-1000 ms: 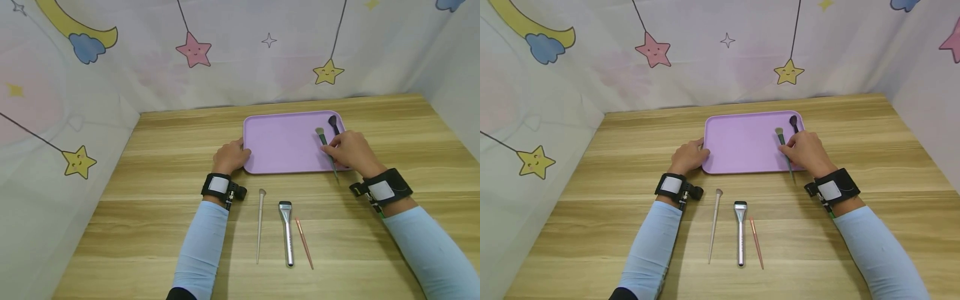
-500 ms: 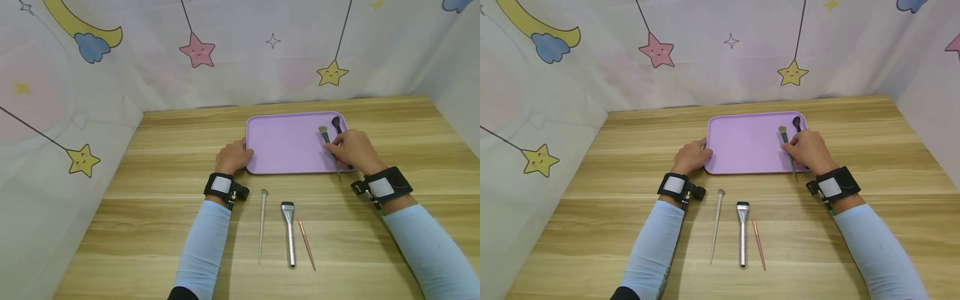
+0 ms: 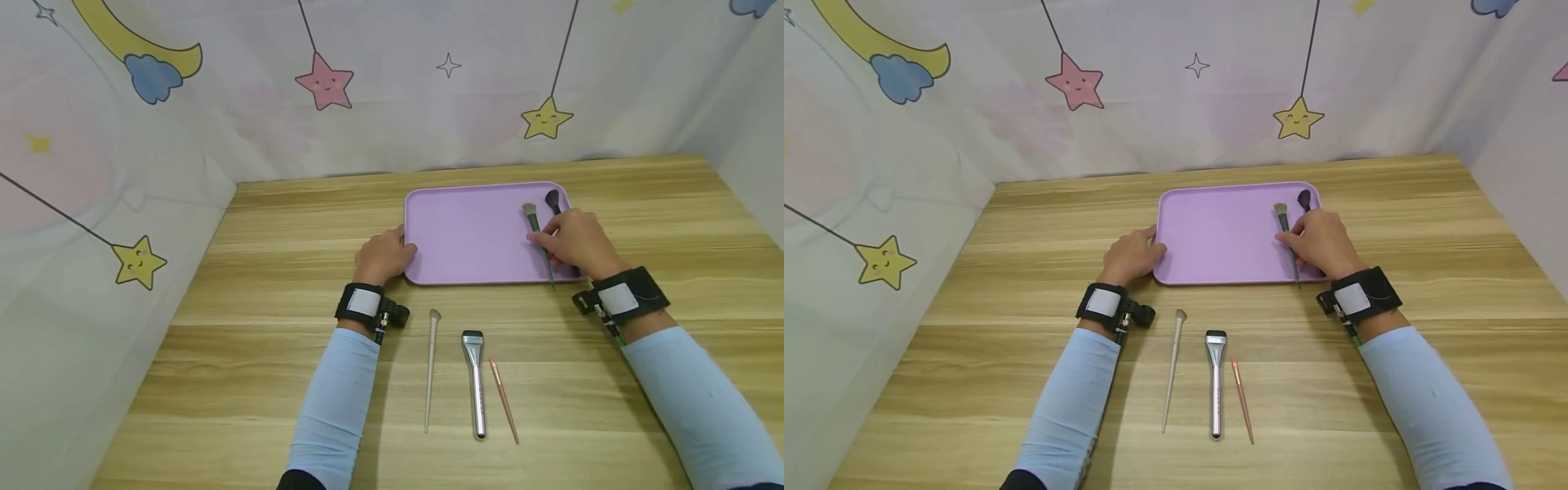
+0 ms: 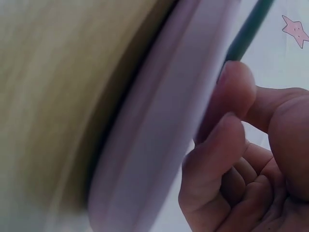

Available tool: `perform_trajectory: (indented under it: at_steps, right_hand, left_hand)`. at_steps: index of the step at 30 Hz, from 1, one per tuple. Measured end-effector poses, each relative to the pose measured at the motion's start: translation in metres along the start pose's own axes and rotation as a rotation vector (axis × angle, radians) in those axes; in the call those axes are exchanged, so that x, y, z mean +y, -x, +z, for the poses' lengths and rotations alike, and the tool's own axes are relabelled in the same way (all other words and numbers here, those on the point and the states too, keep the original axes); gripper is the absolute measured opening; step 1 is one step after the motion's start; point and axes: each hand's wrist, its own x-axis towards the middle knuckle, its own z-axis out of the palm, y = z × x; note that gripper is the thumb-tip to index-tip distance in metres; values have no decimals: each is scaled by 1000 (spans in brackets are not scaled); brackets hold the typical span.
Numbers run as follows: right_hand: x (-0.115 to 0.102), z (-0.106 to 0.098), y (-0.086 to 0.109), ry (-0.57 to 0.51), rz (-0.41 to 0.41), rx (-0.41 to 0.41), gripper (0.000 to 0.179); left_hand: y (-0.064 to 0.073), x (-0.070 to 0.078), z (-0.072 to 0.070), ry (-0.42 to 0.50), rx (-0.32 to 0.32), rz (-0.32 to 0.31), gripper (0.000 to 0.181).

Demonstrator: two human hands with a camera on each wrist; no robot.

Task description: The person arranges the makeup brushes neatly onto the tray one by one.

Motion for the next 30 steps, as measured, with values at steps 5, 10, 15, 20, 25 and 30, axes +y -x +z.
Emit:
perform_trajectory:
  at_steps: [5, 10, 15, 20, 25, 30]
  right_hand:
    - [0, 1, -1, -4, 20, -14, 38]
    - [0, 2, -2, -6, 17, -38, 40]
    - [-2, 1, -2, 1, 30, -76, 42]
    - [-5, 0, -1, 1, 44, -117, 43]
    - [-7, 3, -1, 12, 22, -101, 44]
    - [-6, 5, -2, 12, 10, -77, 44]
  left_hand:
    - [1, 1, 0, 4, -2, 1, 60]
    - [1, 1, 0, -2, -7, 0, 60]
    - [1, 0, -1, -7, -3, -2, 61]
    - [0, 0, -2, -3, 1, 3, 61]
    - [0, 1, -1, -3, -6, -3, 62]
    - [-1, 1, 0, -4, -7, -7, 62]
